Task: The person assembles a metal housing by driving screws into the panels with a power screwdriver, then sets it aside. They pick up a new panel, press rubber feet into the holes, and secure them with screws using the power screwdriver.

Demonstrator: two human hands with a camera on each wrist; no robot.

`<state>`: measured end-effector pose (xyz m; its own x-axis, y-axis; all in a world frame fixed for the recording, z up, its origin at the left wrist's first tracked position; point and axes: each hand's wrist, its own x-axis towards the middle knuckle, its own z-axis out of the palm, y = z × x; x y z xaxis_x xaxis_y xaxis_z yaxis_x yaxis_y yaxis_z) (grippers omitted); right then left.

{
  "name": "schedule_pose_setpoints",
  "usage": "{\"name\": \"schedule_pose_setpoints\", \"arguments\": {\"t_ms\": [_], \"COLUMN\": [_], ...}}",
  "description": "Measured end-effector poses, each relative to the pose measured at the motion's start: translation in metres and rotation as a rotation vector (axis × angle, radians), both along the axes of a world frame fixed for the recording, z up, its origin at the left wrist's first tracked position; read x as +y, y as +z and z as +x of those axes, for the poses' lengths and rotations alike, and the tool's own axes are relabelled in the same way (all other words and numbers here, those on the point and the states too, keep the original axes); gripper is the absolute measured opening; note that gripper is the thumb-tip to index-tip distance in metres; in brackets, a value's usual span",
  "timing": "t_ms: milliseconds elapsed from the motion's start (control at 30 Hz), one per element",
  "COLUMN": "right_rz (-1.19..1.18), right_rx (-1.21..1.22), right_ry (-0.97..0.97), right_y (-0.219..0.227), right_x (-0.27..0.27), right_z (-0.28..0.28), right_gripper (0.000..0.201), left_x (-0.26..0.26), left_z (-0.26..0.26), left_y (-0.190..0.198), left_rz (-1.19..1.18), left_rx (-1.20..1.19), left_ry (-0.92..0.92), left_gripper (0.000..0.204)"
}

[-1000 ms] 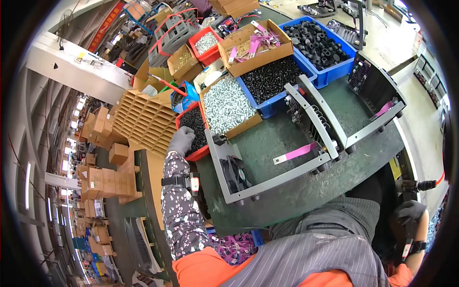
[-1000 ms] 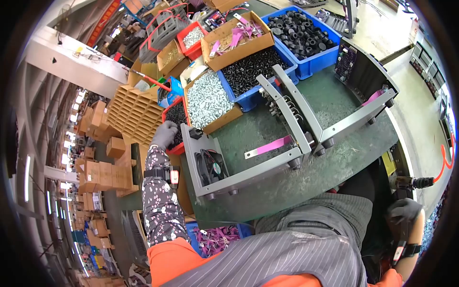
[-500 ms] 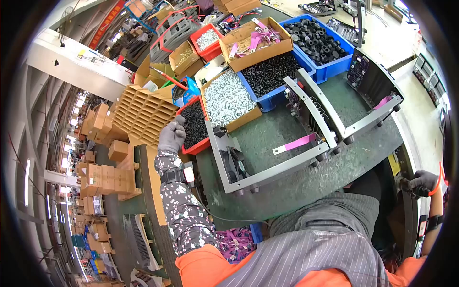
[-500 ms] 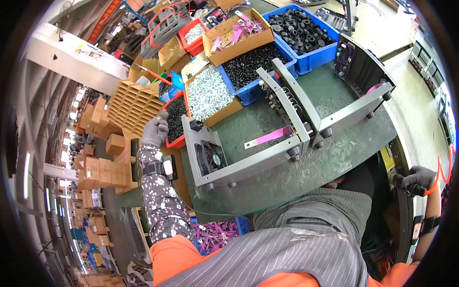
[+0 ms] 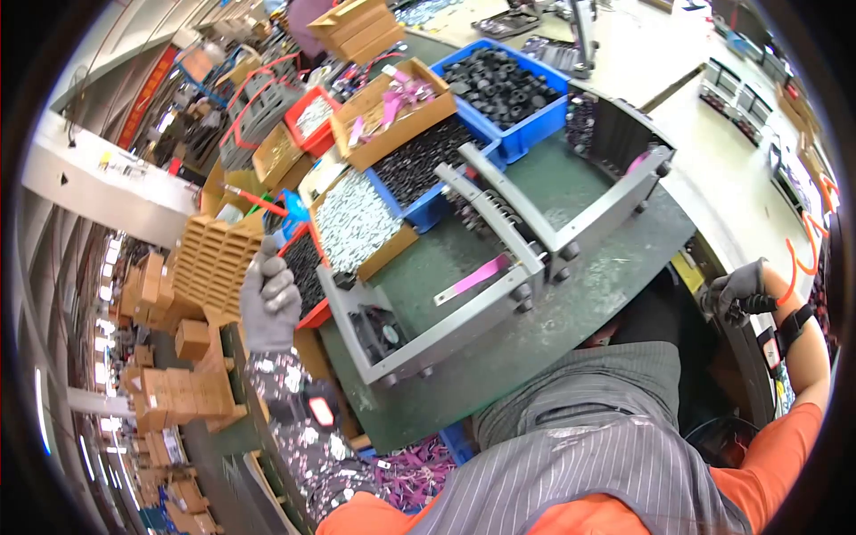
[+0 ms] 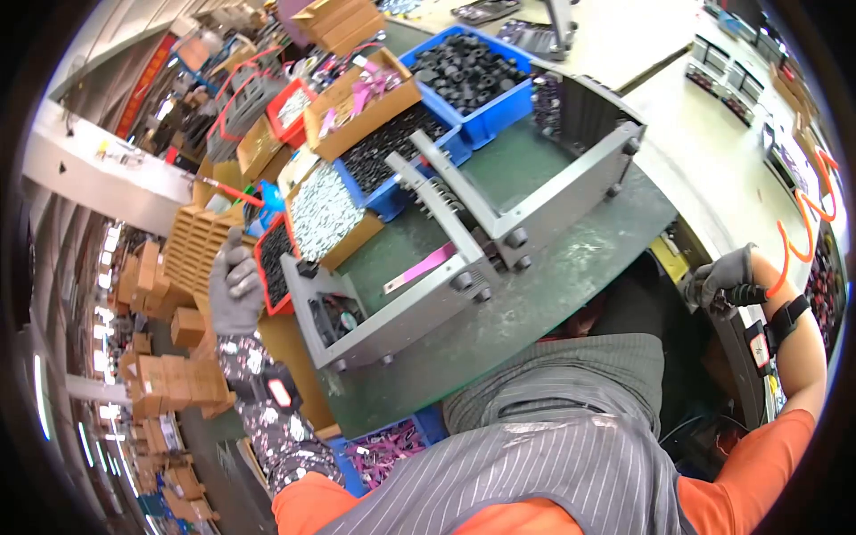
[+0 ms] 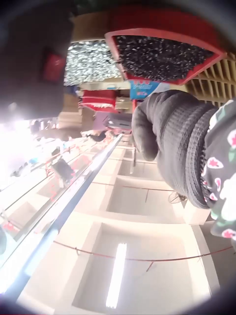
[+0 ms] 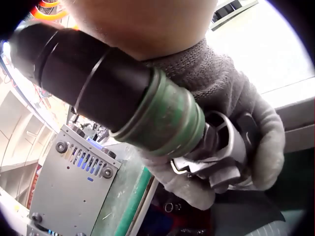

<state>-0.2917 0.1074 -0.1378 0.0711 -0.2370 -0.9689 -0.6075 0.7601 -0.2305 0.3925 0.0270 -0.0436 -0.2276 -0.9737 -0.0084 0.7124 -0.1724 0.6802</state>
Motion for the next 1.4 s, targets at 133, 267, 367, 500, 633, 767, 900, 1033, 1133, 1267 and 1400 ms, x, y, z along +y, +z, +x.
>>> {"name": "schedule_pose_setpoints", "arguments": {"t_ms": [133,267,367,500,633,767,900,1033,1133,1267,1400], "right_rz": [-0.213,-0.406,-0.708,-0.775,-0.869,-0.462,-0.424,-0.804,-0.615,-0.625,-0.684], "right_rx": [-0.047,-0.019,-0.002,-0.259,-0.412,-0.804,-0.839,-0.656,-0.824,-0.682,-0.722], "right_ry": [0.014,0.11,0.214,-0.146,-0.38,-0.631,-0.635,-0.298,-0.413,-0.249,-0.253], "right_y": [0.045,0.102,0.107,0.065,-0.009,-0.039,-0.034,-0.013,0.021,0.024,0.013], "right_x": [0.028,0.063,0.083,0.095,0.095,0.092,0.093,0.1,0.102,0.1,0.102], "right_z": [-0.006,0.01,0.031,0.07,0.087,0.08,0.078,0.068,0.066,0.064,0.066], "right_gripper": [0.032,0.039,0.04,0.048,0.062,0.055,0.045,0.045,0.049,0.054,0.055], "left_x": [0.028,0.064,0.087,0.085,0.067,0.058,0.049,0.047,0.037,0.045,0.05], "left_z": [-0.078,-0.144,-0.198,-0.273,-0.318,-0.346,-0.359,-0.361,-0.363,-0.383,-0.383], "left_y": [0.036,0.034,0.01,-0.039,-0.086,-0.103,-0.112,-0.104,-0.118,-0.1,-0.099], "left_rz": [0.146,0.006,0.053,0.185,0.199,0.166,0.291,0.328,0.313,0.332,0.327], "left_rx": [-0.074,-0.208,-0.424,-0.461,-0.321,-0.371,-0.389,-0.374,-0.156,-0.293,-0.356], "left_ry": [0.186,-0.169,-0.42,-0.739,-0.625,-0.581,-0.553,-0.533,-0.578,-0.459,-0.4], "left_gripper": [0.03,0.032,0.035,0.038,0.043,0.033,0.025,0.021,0.024,0.029,0.033]}}
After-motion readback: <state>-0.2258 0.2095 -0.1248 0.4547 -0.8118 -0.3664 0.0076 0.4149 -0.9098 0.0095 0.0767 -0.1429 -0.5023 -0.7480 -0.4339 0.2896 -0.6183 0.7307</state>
